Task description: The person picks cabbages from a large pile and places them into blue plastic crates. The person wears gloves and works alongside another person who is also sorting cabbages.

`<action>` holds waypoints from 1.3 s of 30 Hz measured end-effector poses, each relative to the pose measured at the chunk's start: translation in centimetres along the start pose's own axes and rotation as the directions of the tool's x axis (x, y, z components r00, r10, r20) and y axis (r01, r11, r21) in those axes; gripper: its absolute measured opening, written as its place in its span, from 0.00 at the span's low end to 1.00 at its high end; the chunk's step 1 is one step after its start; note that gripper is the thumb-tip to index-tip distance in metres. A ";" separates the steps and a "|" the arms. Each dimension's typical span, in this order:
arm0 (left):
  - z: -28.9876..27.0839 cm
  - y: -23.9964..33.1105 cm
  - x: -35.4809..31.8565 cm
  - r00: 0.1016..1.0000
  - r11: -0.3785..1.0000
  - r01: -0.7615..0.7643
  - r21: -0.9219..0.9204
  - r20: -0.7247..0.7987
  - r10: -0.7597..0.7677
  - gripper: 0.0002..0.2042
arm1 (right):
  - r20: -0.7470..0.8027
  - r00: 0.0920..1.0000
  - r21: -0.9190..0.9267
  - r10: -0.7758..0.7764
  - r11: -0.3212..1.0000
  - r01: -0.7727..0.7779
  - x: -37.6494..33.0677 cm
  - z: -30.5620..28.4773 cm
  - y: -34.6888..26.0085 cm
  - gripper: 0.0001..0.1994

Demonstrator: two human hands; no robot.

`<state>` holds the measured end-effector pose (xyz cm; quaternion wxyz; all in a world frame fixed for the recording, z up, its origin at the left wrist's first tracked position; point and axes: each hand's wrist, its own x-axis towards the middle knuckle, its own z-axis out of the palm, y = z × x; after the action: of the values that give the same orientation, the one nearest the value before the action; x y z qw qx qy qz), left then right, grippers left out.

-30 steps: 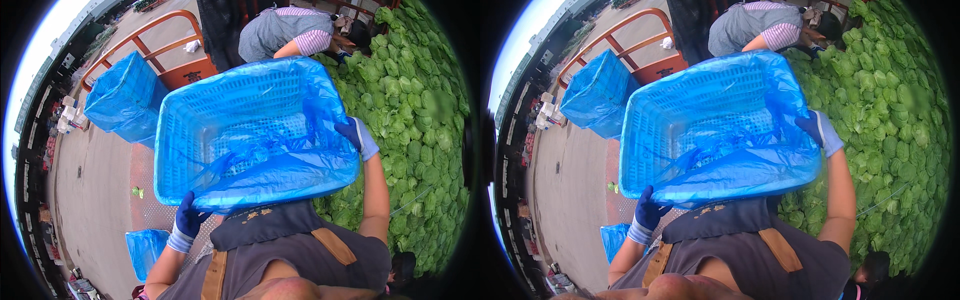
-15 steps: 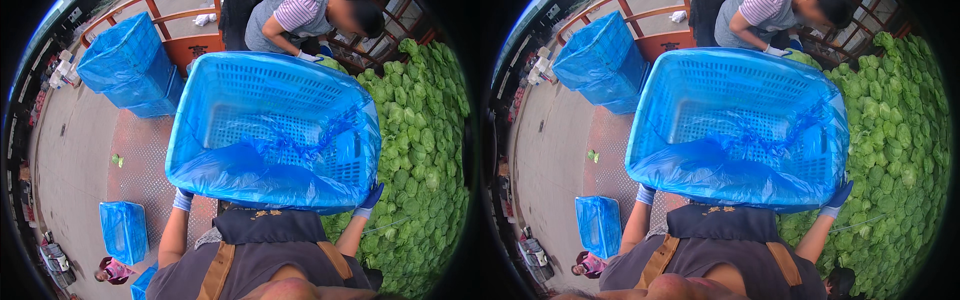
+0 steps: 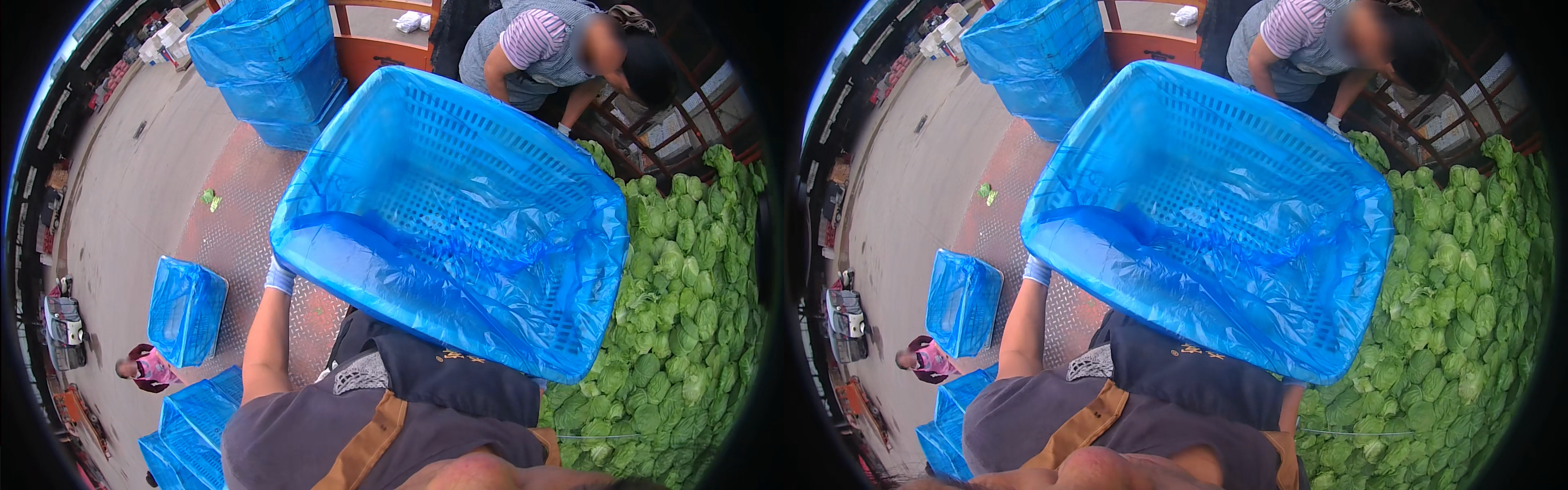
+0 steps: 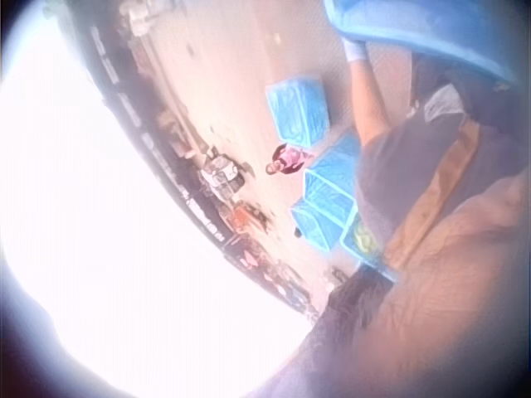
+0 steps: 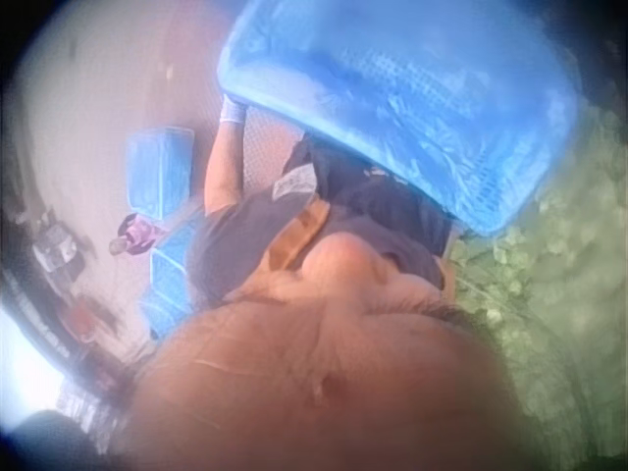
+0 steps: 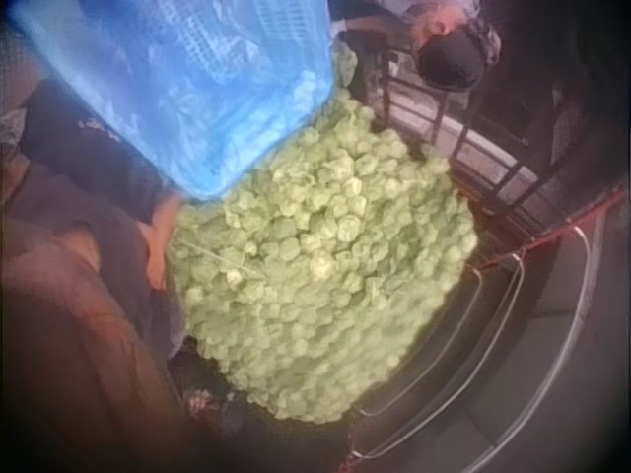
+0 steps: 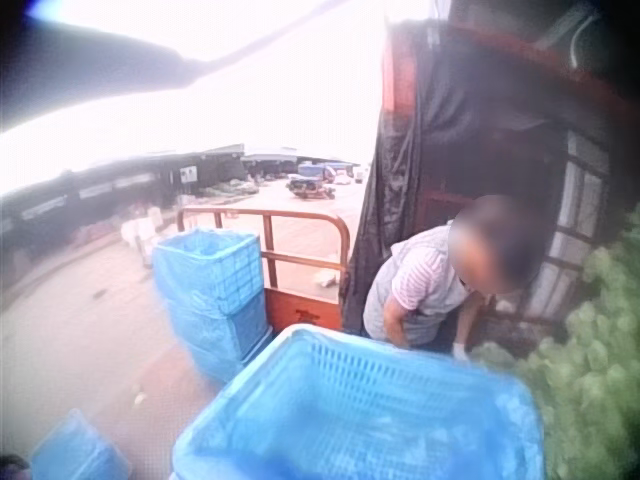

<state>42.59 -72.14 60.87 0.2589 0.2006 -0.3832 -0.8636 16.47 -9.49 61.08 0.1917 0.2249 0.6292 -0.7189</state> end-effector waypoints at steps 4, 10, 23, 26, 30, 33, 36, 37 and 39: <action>0.8 -5.0 -2.0 0.975 0.969 0.059 0.240 -0.224 -0.004 0.27 | 0.154 0.987 0.096 -0.049 0.995 0.034 0.4 0.3 -3.7 0.31; 1.6 -6.8 -3.2 0.974 0.964 0.100 0.245 -0.221 -0.045 0.27 | 0.473 0.853 0.358 -0.221 0.933 0.044 -2.2 -0.8 -15.2 0.30; 5.2 -10.8 -9.8 0.984 0.998 0.053 0.022 -0.171 -0.048 0.29 | 0.295 0.902 -0.754 -0.315 0.503 0.422 -2.5 -1.3 -26.7 0.23; 15.3 -4.5 -9.2 0.970 0.985 -0.005 0.170 -0.240 0.046 0.29 | 0.233 0.923 -0.762 -0.306 0.532 0.369 -1.9 -4.6 -27.8 0.25; 1.3 -9.2 -5.0 0.977 0.590 -0.007 0.807 -0.120 0.176 0.30 | 0.319 0.918 -0.683 -0.236 0.614 0.396 2.4 -4.8 -26.5 0.25; 10.8 -3.6 -3.7 0.997 0.994 0.077 0.078 -0.022 -0.076 0.25 | 0.270 0.892 -0.730 -0.362 0.527 0.435 0.4 -6.2 -27.5 0.26; 6.4 -4.8 -2.7 0.988 0.980 0.018 -0.197 -0.146 -0.048 0.21 | 0.220 0.876 -0.871 -0.429 0.317 0.374 0.6 -4.8 -27.4 0.30; 6.0 -4.1 -2.4 0.972 0.976 0.029 -0.214 -0.223 -0.078 0.20 | 0.186 0.866 -0.920 -0.464 0.227 0.319 0.5 -4.6 -27.9 0.32; 4.7 -5.3 -1.2 0.906 0.875 0.141 -0.463 -0.295 -0.303 0.22 | 0.197 0.873 -0.911 -0.445 0.247 0.331 0.6 -5.9 -28.4 0.34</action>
<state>39.45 -65.78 59.96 0.2597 0.3359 -0.1027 -0.8996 0.62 0.22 83.33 0.0684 -0.0490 0.9649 -0.2489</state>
